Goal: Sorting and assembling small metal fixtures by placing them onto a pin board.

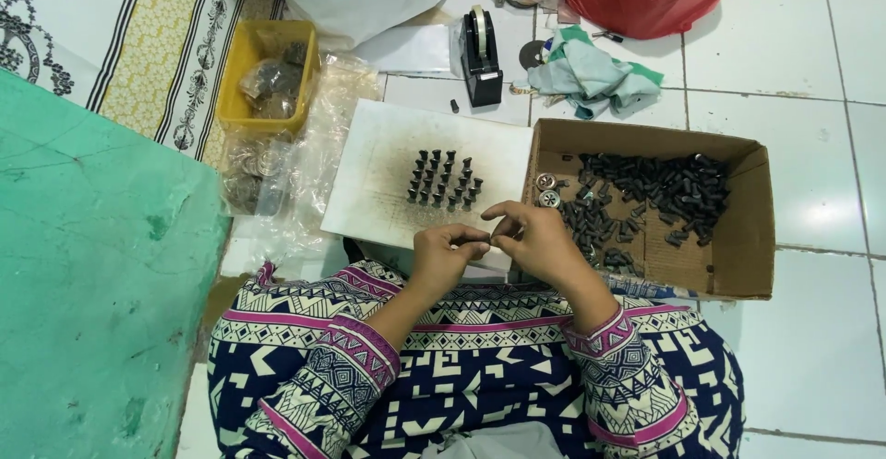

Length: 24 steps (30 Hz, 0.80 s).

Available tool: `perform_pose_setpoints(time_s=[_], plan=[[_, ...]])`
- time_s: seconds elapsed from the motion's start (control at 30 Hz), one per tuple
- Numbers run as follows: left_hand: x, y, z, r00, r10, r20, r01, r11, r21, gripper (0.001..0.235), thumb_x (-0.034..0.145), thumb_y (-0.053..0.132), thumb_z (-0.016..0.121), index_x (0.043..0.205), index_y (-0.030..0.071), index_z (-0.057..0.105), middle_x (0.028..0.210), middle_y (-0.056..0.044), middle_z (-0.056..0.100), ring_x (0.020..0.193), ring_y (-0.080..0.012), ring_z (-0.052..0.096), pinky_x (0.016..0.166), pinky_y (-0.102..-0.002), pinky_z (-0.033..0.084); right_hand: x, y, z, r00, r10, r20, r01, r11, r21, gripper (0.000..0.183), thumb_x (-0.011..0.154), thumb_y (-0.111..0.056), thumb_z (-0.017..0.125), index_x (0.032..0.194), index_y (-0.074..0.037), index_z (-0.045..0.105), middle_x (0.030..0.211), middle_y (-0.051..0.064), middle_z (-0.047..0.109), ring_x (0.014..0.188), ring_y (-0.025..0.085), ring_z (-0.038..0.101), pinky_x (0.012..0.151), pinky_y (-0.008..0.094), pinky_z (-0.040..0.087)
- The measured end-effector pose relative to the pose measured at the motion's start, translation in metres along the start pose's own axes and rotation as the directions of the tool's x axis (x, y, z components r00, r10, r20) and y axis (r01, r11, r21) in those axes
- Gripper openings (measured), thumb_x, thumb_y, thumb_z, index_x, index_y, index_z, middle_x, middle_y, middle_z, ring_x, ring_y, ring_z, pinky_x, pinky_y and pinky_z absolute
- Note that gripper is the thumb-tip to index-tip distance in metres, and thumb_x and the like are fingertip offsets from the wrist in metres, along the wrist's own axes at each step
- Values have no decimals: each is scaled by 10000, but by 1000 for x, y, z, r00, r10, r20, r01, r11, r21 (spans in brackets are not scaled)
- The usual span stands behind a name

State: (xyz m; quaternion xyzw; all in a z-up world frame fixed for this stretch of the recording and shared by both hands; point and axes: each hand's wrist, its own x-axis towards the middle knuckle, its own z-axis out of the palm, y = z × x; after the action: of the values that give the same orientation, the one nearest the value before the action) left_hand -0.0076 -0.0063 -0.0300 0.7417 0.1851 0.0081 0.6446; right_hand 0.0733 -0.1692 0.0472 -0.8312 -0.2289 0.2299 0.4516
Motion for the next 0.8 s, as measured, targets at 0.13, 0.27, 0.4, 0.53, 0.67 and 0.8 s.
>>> perform_pose_setpoints(time_s=[0.13, 0.27, 0.4, 0.53, 0.67, 0.8], plan=[[0, 8, 1, 999, -47, 19, 48, 996, -69, 203, 769, -5, 806, 967, 40, 816, 761, -187, 770, 726, -226, 769, 624, -277, 615, 4, 19, -4, 996, 89, -16, -86, 987, 134, 385, 755, 71, 759, 1122, -43, 765, 825, 207, 789, 748, 300, 748, 686, 438, 630], [2, 6, 4, 998, -60, 17, 61, 995, -73, 199, 753, -14, 813, 944, 44, 815, 737, -185, 765, 702, -221, 767, 608, -263, 605, 9, 28, -5, 976, 206, 66, -216, 909, 357, 406, 739, 90, 781, 1141, 38, 744, 867, 244, 778, 765, 263, 750, 711, 361, 643], [-3, 15, 1, 996, -88, 28, 90, 990, -105, 210, 753, -48, 796, 952, 16, 809, 747, -207, 765, 697, -230, 763, 633, -277, 617, 11, 33, -6, 967, 222, 123, -253, 878, 406, 434, 740, 104, 789, 1169, 92, 718, 887, 285, 769, 781, 310, 765, 712, 397, 648], [-2, 10, 0, 993, -113, 36, 117, 985, -131, 215, 750, -56, 793, 957, -1, 805, 756, -216, 763, 699, -231, 761, 637, -284, 628, 13, 43, -2, 961, 233, 149, -274, 865, 419, 440, 725, 119, 793, 1157, 99, 713, 882, 285, 763, 781, 315, 763, 718, 403, 649], [-2, 1, 1, 994, -104, 42, 108, 984, -142, 201, 754, -81, 792, 948, -27, 795, 800, -251, 762, 726, -264, 760, 617, -301, 636, 14, 50, 7, 964, 220, 149, -263, 874, 408, 414, 727, 126, 797, 1134, 88, 728, 857, 284, 764, 766, 325, 772, 694, 409, 657], [-4, -1, 1, 990, -135, 42, 140, 970, -196, 198, 759, -119, 780, 951, -73, 776, 884, -288, 759, 773, -284, 758, 635, -327, 657, 14, 50, 13, 962, 237, 133, -270, 882, 385, 399, 731, 148, 776, 1121, 75, 732, 829, 261, 757, 722, 290, 759, 666, 375, 657]])
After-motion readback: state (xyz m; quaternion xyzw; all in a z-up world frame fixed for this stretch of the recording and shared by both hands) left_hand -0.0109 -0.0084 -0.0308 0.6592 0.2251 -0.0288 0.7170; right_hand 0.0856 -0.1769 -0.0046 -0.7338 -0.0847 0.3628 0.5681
